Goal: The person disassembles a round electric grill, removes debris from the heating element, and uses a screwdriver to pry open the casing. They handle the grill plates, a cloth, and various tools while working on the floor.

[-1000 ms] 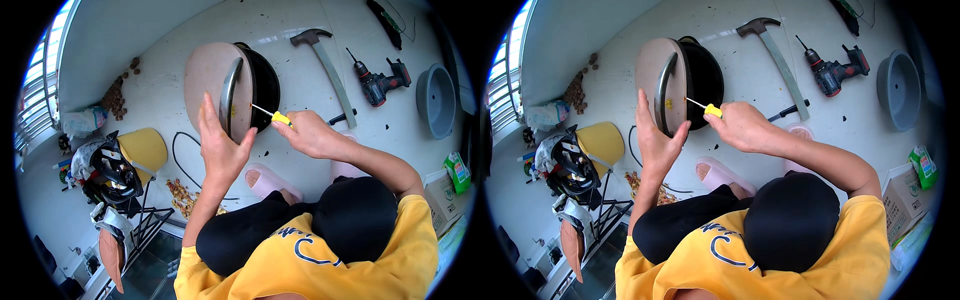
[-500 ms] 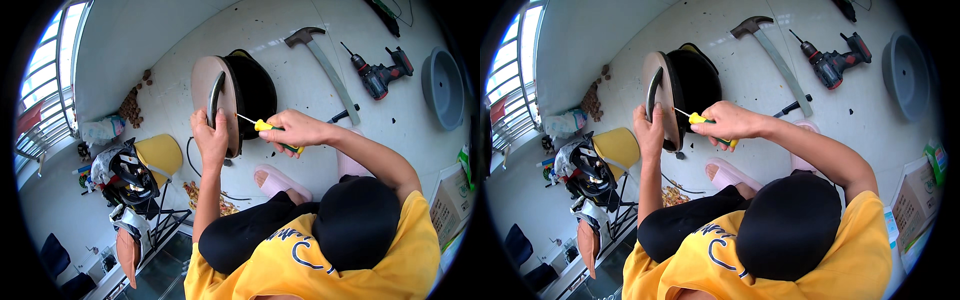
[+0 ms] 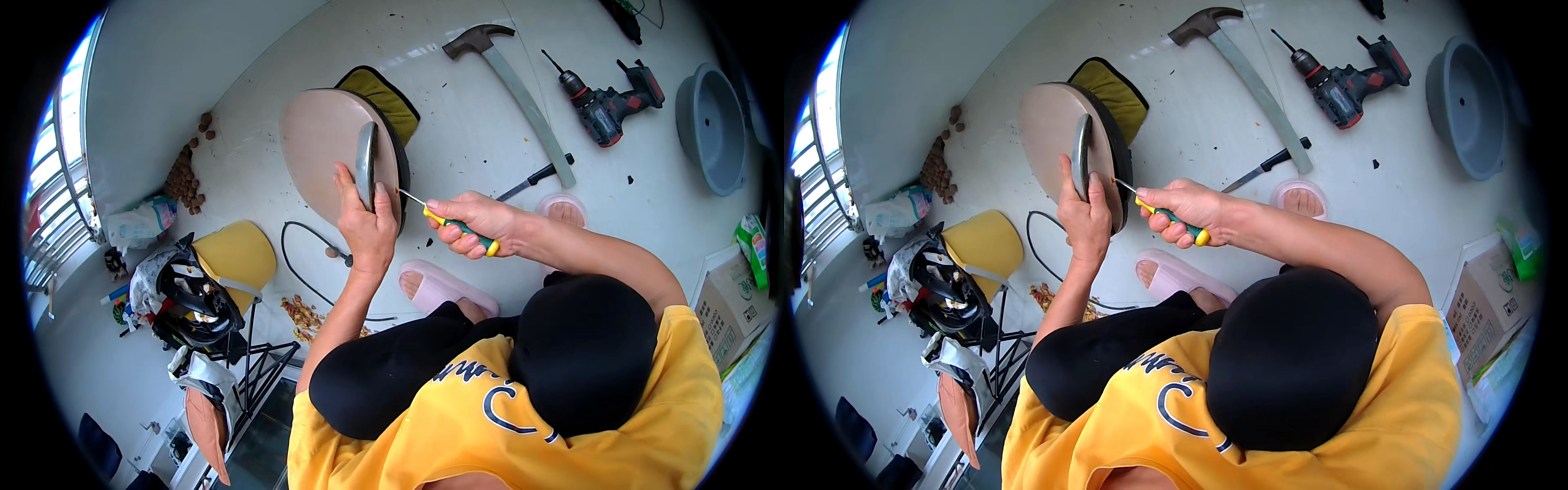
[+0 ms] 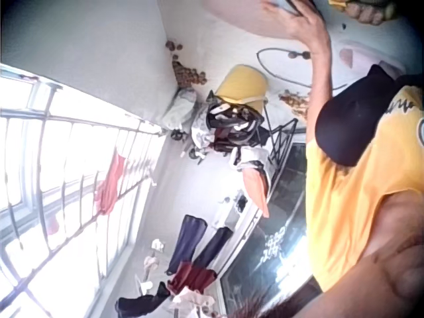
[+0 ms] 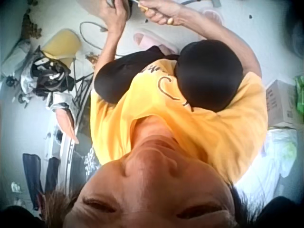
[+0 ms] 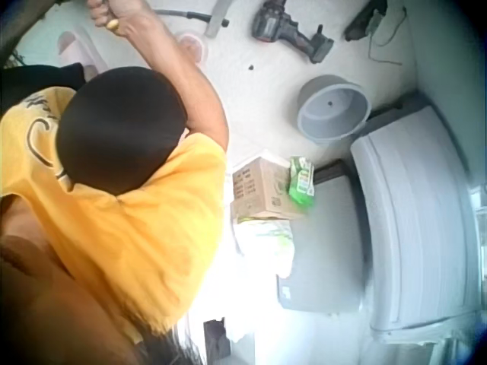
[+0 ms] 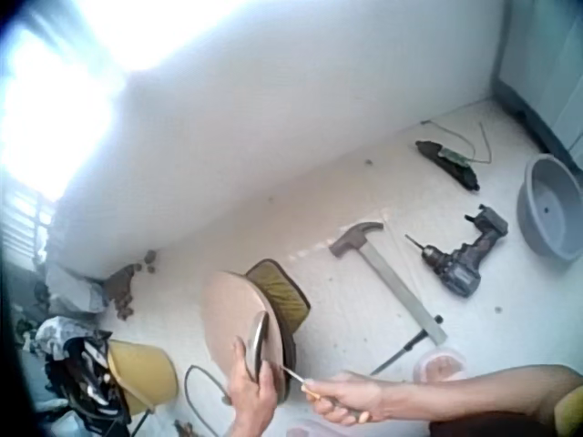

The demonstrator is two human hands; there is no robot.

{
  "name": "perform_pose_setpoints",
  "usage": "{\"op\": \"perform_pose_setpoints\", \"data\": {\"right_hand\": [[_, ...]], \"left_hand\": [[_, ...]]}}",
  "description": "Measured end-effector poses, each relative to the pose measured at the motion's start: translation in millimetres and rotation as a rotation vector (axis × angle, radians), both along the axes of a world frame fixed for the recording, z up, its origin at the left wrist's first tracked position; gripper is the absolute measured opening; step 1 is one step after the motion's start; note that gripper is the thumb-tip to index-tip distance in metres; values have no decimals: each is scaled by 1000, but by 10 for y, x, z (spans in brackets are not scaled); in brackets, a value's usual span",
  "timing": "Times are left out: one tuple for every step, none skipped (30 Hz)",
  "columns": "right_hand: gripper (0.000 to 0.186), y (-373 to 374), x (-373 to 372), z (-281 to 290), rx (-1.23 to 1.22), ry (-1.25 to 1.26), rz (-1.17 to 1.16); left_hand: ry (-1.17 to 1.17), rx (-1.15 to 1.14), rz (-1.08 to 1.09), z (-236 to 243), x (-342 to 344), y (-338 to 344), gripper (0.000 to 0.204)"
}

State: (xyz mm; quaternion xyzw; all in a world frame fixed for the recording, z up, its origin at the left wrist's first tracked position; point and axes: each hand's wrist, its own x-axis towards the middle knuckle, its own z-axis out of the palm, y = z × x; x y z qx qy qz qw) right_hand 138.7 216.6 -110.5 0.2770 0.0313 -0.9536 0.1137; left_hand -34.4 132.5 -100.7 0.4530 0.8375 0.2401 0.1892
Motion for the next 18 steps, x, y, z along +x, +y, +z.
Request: {"op": "perform_pose_setpoints", "data": {"right_hand": [[33, -3, -3, 62, 21, -54, 18], [32, -5, 2, 93, 81, -77, 42], [31, -37, 6, 105, 134, -96, 66], [30, -49, 4, 128, 186, -114, 90], [29, -35, -8, 154, 192, -134, 108], [29, 17, -41, 189, 119, -138, 80], [29, 74, -76, 228, 40, -144, 42], [28, 129, -109, 262, -39, -150, 2], [28, 195, -156, 308, -71, -136, -9], [29, 194, -167, 350, -35, -164, -2], [29, 174, -166, 395, 2, -193, 4], [29, 145, -154, 419, 37, -230, 12], [28, 135, -138, 441, 69, -267, 7], [27, 125, -185, 402, -23, -359, -27], [27, 86, -282, 324, -121, -446, -45], [27, 61, -332, 229, -213, -537, -82], [25, 18, -289, 67, -23, -490, -6], [25, 59, -198, 103, -26, -501, -62]], "left_hand": [[-5, 4, -10, 29, 26, 22, 58], [25, 10, -41, 13, 42, 29, 58], [58, 9, -73, -7, 55, 6, 58], [92, 7, -105, -15, 75, -5, 58], [64, -13, -77, -7, 99, -3, 58], [39, -6, -23, -1, 101, 33, 58], [12, -4, 21, 10, 91, 78, 58], [-15, -2, 66, 6, 76, 108, 58], [-31, 11, 85, 18, 57, 117, 59], [-51, 23, 101, 26, 45, 125, 60], [-43, 30, 90, 12, 57, 121, 61], [-52, 25, 65, -50, 113, 107, 56], [-57, 26, 29, -114, 141, 130, 51], [-59, 32, -8, -182, 158, 176, 47], [-36, -24, -47, -275, 256, 176, 43], [-19, -71, -103, -375, 350, 184, 39], [-49, -157, -167, -555, 420, 99, 32], [-68, -154, -164, -636, 414, 32, 32]]}}
